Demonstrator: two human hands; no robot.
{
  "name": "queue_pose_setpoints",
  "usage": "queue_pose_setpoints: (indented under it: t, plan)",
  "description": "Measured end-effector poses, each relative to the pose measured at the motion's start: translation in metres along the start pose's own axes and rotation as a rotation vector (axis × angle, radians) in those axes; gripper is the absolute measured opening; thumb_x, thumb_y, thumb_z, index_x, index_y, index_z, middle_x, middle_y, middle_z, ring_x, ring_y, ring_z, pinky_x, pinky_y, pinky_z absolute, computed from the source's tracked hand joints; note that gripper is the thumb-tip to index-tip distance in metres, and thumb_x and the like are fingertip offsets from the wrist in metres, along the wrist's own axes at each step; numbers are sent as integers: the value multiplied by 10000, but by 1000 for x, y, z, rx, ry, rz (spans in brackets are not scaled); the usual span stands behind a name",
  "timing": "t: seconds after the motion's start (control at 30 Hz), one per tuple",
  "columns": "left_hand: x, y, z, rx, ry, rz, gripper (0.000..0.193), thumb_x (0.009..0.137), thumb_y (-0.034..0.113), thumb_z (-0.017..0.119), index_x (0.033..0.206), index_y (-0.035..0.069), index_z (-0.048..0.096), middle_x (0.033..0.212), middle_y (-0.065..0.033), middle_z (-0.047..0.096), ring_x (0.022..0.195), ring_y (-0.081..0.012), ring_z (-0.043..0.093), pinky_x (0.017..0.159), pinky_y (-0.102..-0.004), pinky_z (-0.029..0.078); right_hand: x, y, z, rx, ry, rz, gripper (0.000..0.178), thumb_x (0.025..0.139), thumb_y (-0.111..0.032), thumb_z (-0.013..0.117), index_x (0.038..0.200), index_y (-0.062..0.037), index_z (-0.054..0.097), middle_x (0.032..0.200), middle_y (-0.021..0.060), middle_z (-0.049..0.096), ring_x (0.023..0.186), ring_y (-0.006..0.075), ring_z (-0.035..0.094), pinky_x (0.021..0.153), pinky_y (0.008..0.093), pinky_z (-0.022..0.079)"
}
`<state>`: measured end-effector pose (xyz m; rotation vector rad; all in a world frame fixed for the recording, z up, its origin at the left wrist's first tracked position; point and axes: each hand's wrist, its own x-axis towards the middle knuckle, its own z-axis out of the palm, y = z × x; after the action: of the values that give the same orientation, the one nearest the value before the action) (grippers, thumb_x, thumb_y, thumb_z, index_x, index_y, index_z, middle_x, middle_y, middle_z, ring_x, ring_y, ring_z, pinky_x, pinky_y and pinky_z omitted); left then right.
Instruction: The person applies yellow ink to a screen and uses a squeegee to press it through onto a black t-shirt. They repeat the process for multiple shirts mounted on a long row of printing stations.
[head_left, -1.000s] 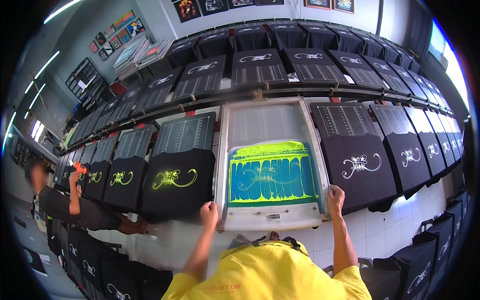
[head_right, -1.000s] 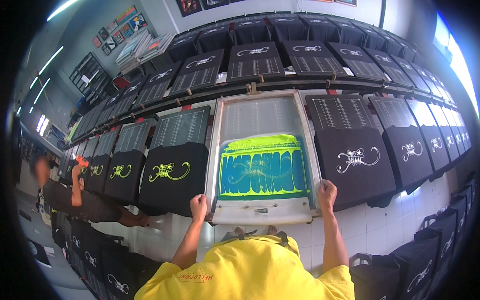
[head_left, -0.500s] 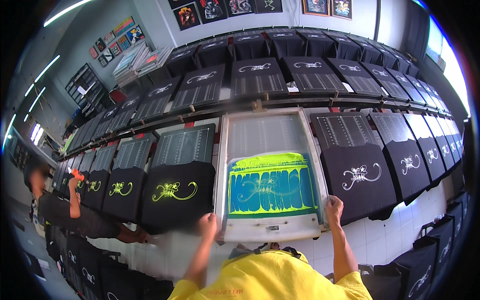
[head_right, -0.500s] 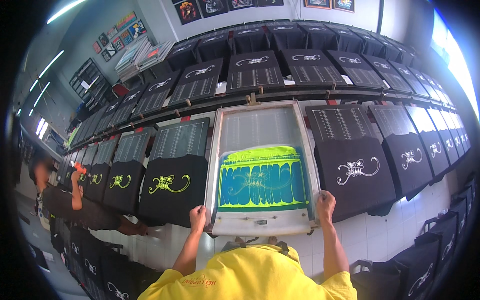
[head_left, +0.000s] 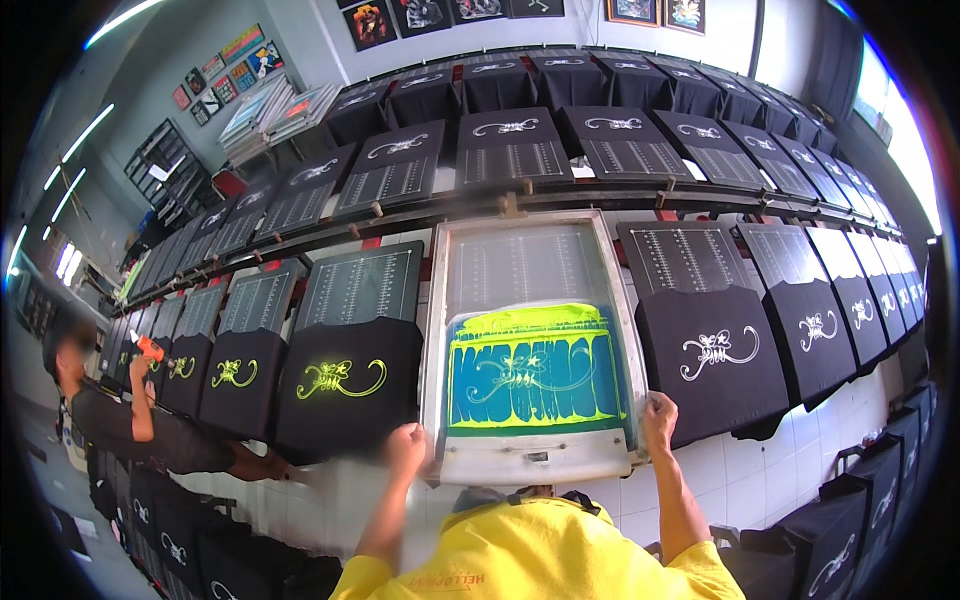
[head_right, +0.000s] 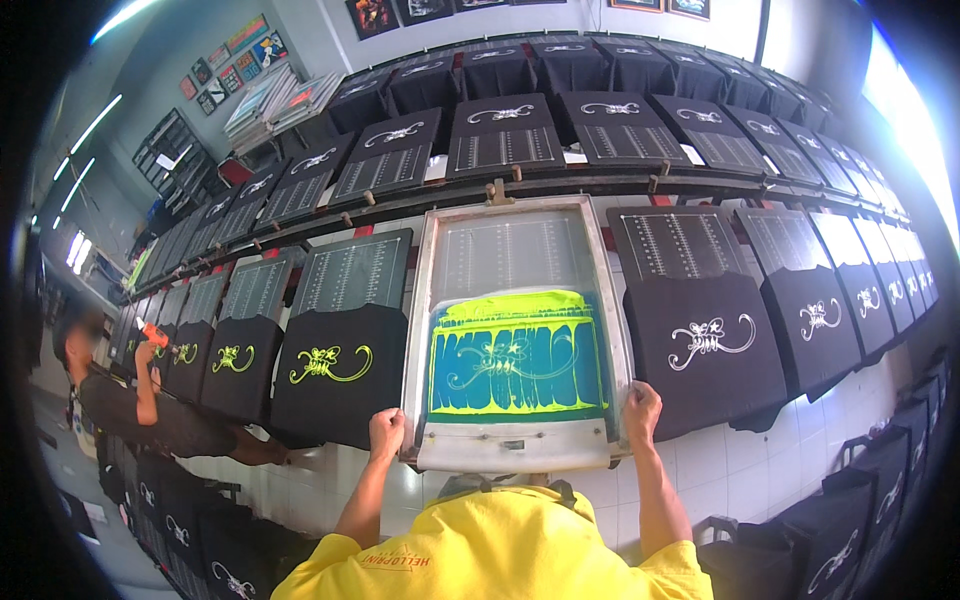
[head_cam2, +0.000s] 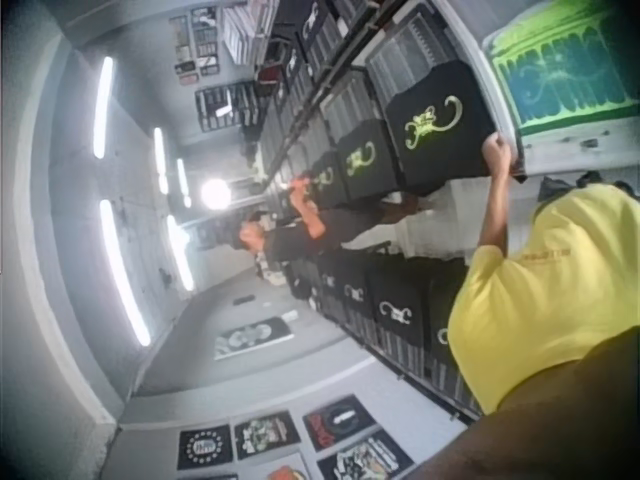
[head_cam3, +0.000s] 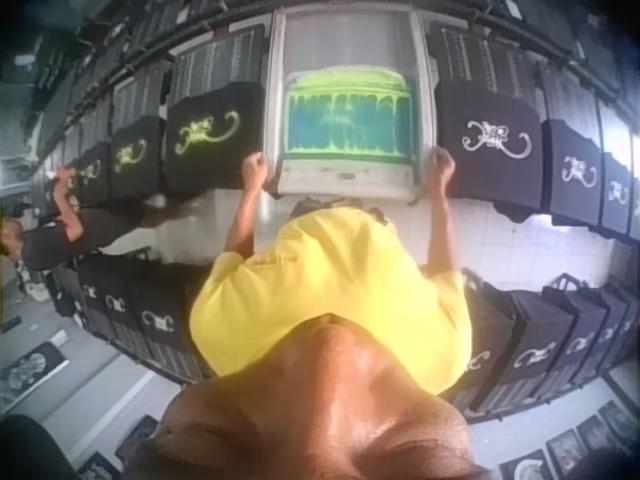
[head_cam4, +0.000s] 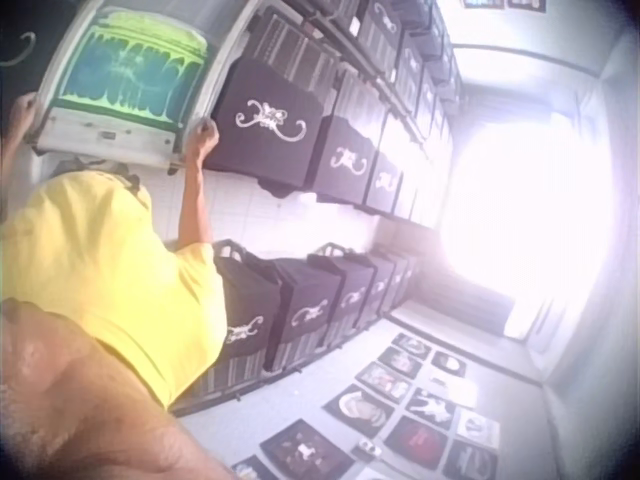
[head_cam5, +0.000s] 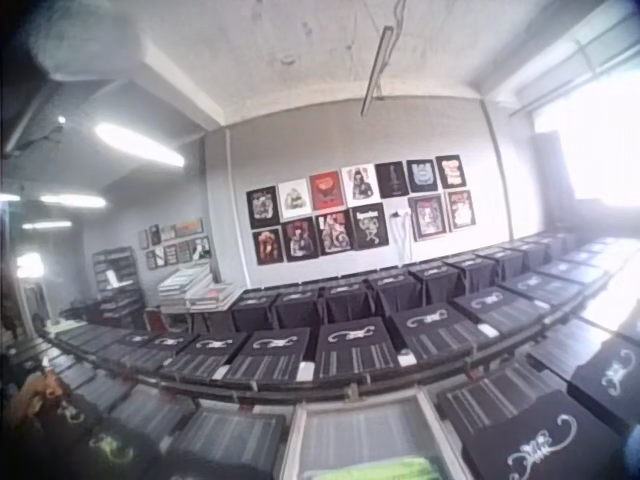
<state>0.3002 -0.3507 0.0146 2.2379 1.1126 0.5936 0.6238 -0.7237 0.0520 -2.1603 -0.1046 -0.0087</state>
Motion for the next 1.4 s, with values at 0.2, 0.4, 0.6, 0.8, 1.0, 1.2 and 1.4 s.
queue_pose_setpoints:
  t: [0.2, 0.4, 0.6, 0.8, 1.0, 1.2, 1.4]
  plan:
    - [3, 18, -7, 73, -141, -103, 236, 896, 214, 586, 821, 0, 653, 811, -230, 639, 774, -420, 626, 649, -460, 477, 4, 19, 6, 14, 26, -63, 220, 826, -36, 580, 999, 29, 700, 767, 138, 682, 688, 188, 639, 681, 312, 493]
    - [1, 15, -8, -2, -93, -75, 248, 873, 205, 596, 753, -9, 624, 730, -248, 604, 706, -453, 599, 605, -493, 452, 1, 16, 7, 93, -28, -14, 158, 855, -35, 576, 962, 17, 680, 712, 62, 627, 652, 119, 568, 611, 297, 468]
    - [-3, 34, -22, -28, -74, -89, 275, 892, 251, 602, 794, -2, 648, 747, -237, 631, 741, -448, 615, 649, -487, 490, 5, 22, 9, 50, 60, -241, 245, 890, -24, 537, 1099, 26, 655, 996, 117, 692, 888, 170, 650, 802, 282, 509]
    - [-44, 45, -58, -297, -73, -39, 215, 920, 223, 626, 985, 34, 708, 826, -120, 709, 622, -209, 663, 595, -331, 519, -56, -52, -10, -192, -365, -715, 390, 801, -62, 689, 1184, -34, 622, 1182, 165, 633, 1104, 356, 590, 958, 435, 471]
    - [-101, 57, -45, -724, -1078, -172, 325, 987, 319, 557, 1079, 40, 695, 865, -63, 711, 654, -108, 627, 611, -253, 500, -119, -120, -11, -639, -863, -1057, 680, 663, -181, 820, 1290, -109, 568, 1339, 73, 554, 1277, 290, 458, 1036, 436, 425]
    - [-127, 84, 22, -693, -1111, -114, 372, 1014, 373, 470, 1010, 29, 610, 781, -41, 673, 546, -82, 546, 465, -262, 442, -96, -121, -1, -614, -854, -1108, 675, 662, -145, 741, 1303, -93, 534, 1238, 117, 615, 1154, 303, 564, 987, 425, 460]
    - [-136, 100, 78, -1047, -1181, -513, 437, 1041, 434, 401, 1189, 40, 519, 801, -28, 640, 552, -58, 508, 442, -213, 371, -94, -132, 26, -625, -586, -1084, 380, 656, -119, 733, 1004, -70, 588, 898, 90, 622, 873, 287, 607, 780, 418, 489]
